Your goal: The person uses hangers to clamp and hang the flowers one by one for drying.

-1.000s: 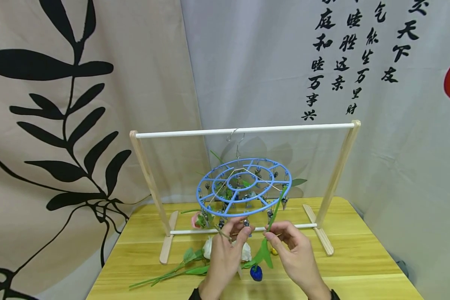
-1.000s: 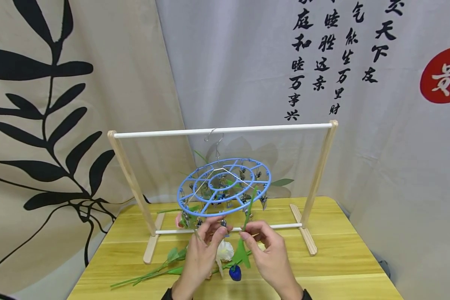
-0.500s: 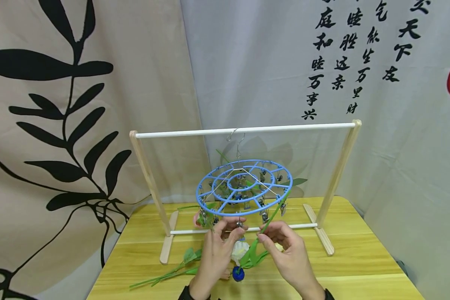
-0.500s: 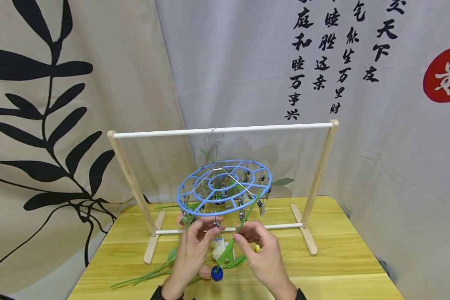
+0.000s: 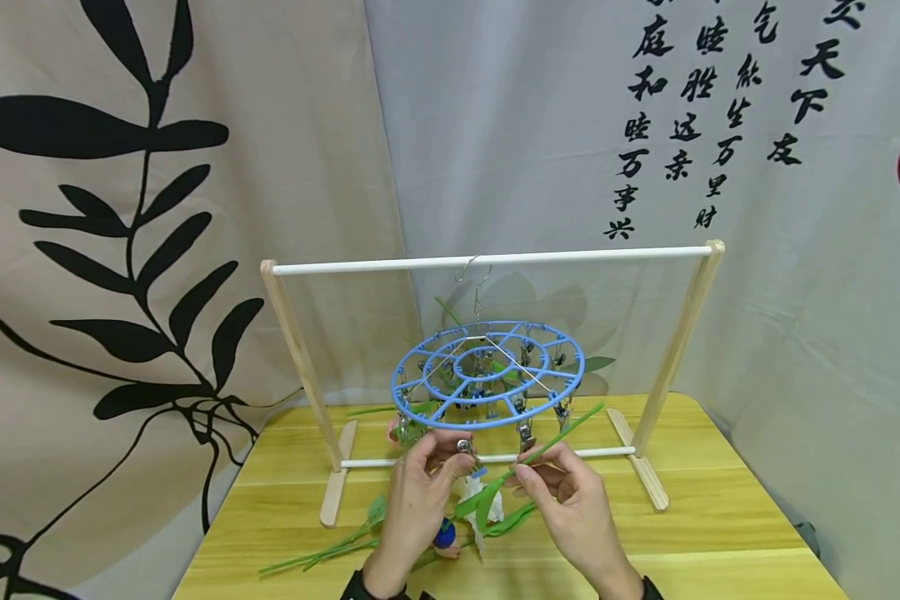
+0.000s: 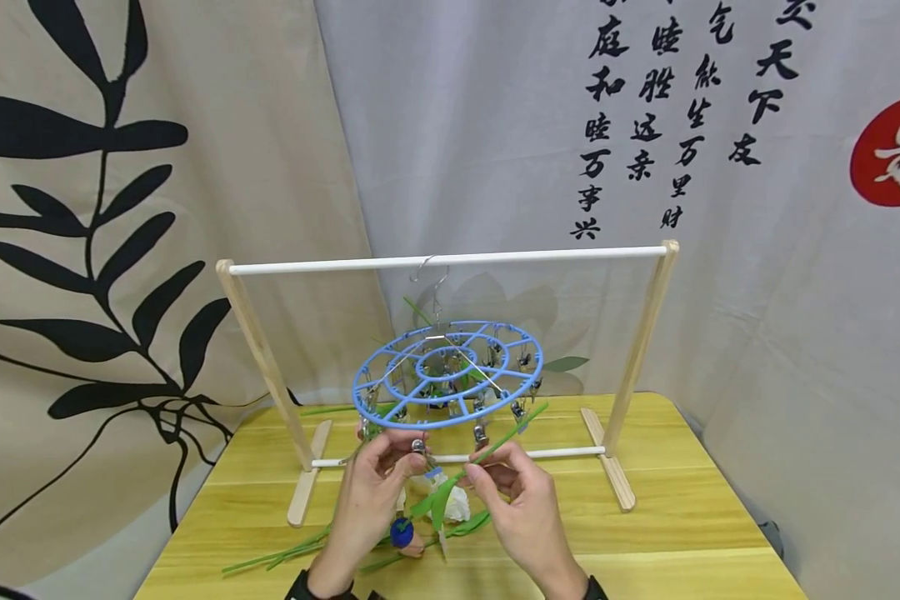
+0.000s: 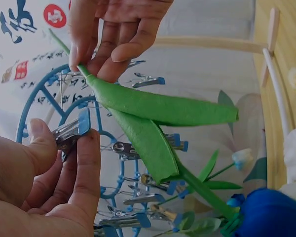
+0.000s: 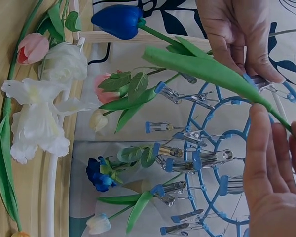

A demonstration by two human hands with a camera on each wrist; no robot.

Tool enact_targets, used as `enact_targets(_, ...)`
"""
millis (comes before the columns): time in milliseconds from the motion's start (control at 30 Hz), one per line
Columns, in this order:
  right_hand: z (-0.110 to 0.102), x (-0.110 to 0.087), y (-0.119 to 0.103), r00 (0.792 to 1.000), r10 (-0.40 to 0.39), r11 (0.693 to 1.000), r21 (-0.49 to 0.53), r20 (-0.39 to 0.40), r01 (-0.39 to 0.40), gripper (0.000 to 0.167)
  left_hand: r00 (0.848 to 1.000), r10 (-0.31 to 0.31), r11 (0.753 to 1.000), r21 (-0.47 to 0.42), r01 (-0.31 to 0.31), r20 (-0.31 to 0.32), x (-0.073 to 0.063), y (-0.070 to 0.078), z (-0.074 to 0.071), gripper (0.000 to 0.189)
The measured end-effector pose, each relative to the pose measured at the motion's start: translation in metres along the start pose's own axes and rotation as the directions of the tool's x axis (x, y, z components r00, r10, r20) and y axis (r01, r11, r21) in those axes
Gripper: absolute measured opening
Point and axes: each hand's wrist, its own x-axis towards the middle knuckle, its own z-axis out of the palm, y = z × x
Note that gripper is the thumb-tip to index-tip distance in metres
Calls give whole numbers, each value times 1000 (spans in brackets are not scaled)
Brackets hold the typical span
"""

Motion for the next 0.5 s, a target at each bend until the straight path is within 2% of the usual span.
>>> enact_targets(200, 3, 2, 1, 1000, 1, 999, 38, -5, -1, 14, 999, -44, 999, -2, 44, -3, 3, 3, -4, 23)
enact_targets(500, 7, 1, 0, 999, 51, 997, 50, -2, -51, 12, 999, -45, 999, 17, 45, 8, 2, 4, -8, 25)
